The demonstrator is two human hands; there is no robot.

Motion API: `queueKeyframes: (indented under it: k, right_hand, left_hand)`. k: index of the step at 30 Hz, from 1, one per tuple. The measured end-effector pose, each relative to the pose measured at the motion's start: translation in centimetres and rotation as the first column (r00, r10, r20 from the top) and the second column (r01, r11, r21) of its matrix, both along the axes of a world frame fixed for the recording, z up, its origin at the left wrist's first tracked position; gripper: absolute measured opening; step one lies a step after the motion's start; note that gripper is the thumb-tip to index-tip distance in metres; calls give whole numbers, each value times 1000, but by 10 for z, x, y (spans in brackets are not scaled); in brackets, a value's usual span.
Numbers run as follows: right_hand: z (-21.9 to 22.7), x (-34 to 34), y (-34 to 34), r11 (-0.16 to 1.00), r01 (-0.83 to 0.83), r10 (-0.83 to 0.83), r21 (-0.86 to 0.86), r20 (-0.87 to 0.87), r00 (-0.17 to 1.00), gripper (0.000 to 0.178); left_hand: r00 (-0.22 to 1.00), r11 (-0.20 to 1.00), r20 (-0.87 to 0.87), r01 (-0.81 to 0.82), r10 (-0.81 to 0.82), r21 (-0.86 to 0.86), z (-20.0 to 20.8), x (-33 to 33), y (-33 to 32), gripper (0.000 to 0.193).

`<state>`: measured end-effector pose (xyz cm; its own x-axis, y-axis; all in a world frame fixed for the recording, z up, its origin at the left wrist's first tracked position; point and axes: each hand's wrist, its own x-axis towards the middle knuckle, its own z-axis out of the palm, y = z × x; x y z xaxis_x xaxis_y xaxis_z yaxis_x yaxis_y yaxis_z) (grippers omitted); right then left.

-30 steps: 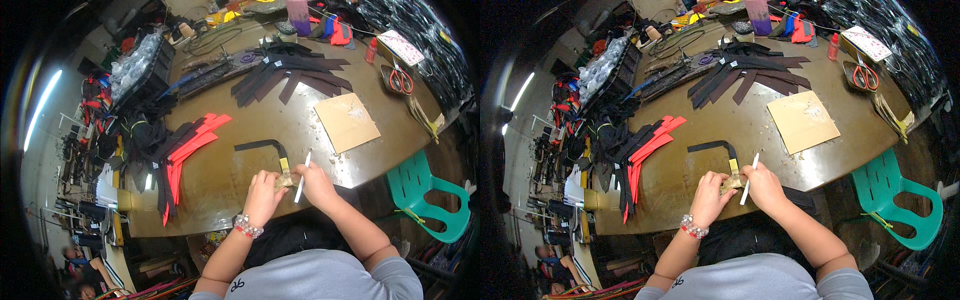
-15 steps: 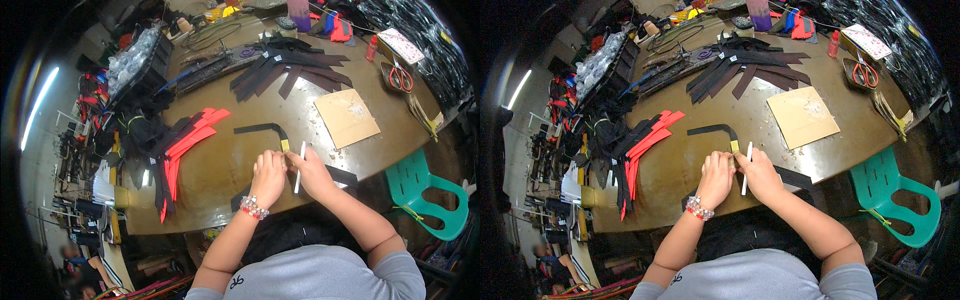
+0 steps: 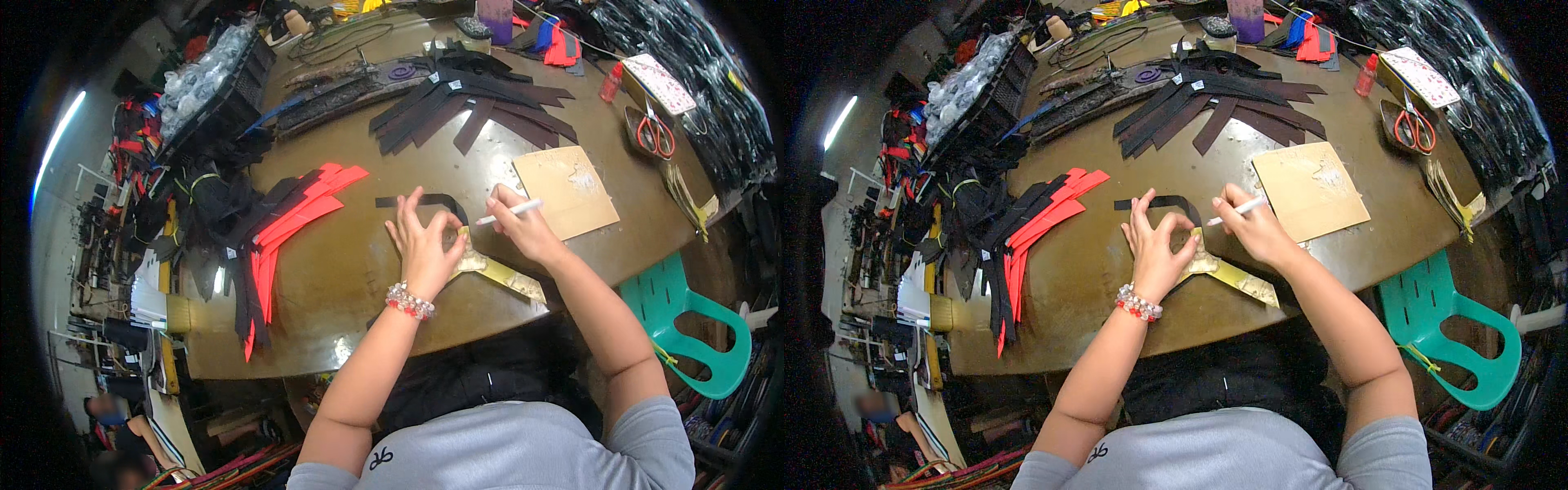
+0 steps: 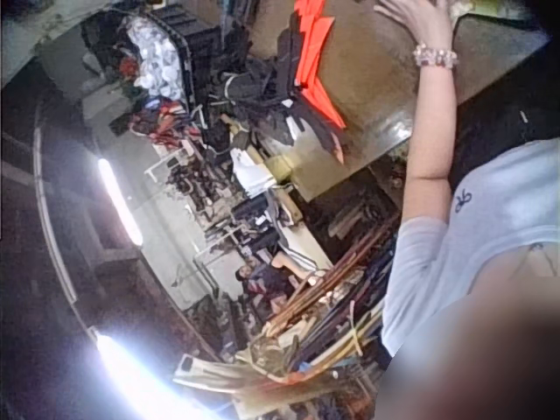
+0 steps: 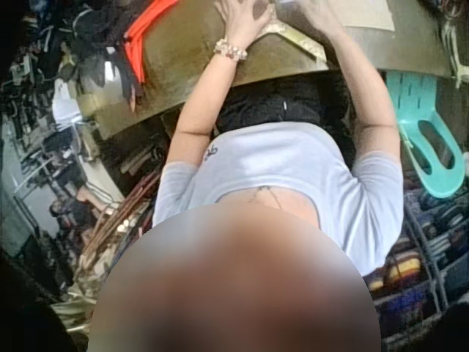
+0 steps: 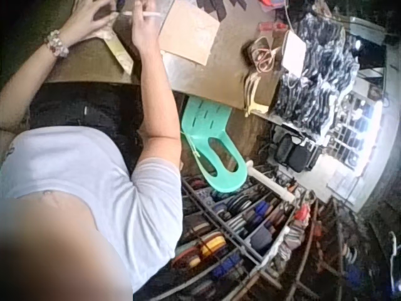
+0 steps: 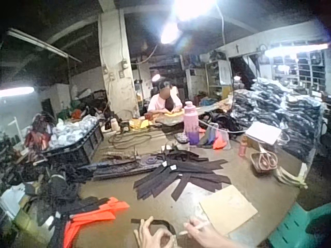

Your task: The person repeatedly places a yellow template on black and red fabric strips, then uses a white marker to trace the template outline. After each marking, the template is removed and the marked strip is set aside. The process continues with new strips throughout the clip.

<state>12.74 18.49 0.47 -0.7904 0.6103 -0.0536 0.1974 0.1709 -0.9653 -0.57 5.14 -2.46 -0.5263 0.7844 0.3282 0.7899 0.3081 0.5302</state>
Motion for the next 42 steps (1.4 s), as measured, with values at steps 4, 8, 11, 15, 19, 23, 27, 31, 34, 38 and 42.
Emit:
queueKeyframes:
  k: [4, 8, 11, 15, 19, 23, 27, 31, 34, 38, 42]
  right_hand:
    - [-22, -13, 13, 983, -27, 47, 180, -112, 993, 21]
    - [-25, -9, 11, 981, -45, 53, 189, -36, 998, 25]
    - [-16, -7, 12, 961, -61, 55, 270, 27, 998, 23]
    - [-13, -8, 7, 981, -70, 110, 179, -226, 968, 17]
    - [-17, -9, 2, 942, -202, 197, 269, 47, 979, 26]
    - [-6, -3, 5, 939, -200, 231, 280, -83, 969, 22]
    - [9, 40, 0, 995, -99, 98, 33, 32, 995, 13]
    - [2, 107, -17, 984, 129, -137, 119, 63, 989, 7]
    - [-14, 122, -29, 934, 164, -140, 316, -97, 985, 7]
    - [-13, 119, -35, 890, 161, -144, 426, -72, 987, 9]
    - [15, 117, -24, 958, -135, 91, 253, 176, 980, 18]
  left_hand:
    - [999, 999, 21, 35, -34, -15, 4, -2, -1, 27]
    - [999, 999, 36, 32, -31, -27, 4, -2, -2, 28]
    - [998, 999, 46, 36, -34, -41, 2, -1, -1, 29]
    - [1000, 999, -2, -8, 8, -42, 10, -2, -1, 31]
    - [994, 999, 107, -33, 32, 14, 27, 5, -12, 31]
    - [920, 896, 49, 389, -388, -213, 32, 38, -36, 20]
    - [767, 894, -471, 310, -436, -322, 28, 62, -32, 32]
    - [826, 869, -417, 164, -379, -466, 29, 86, -16, 52]
    - [815, 920, -534, -5, -223, -392, 27, 100, -6, 60]
    - [828, 880, -497, -7, -261, -475, 21, 106, -1, 59]
    - [847, 890, -484, -28, -221, -455, 23, 104, -1, 51]
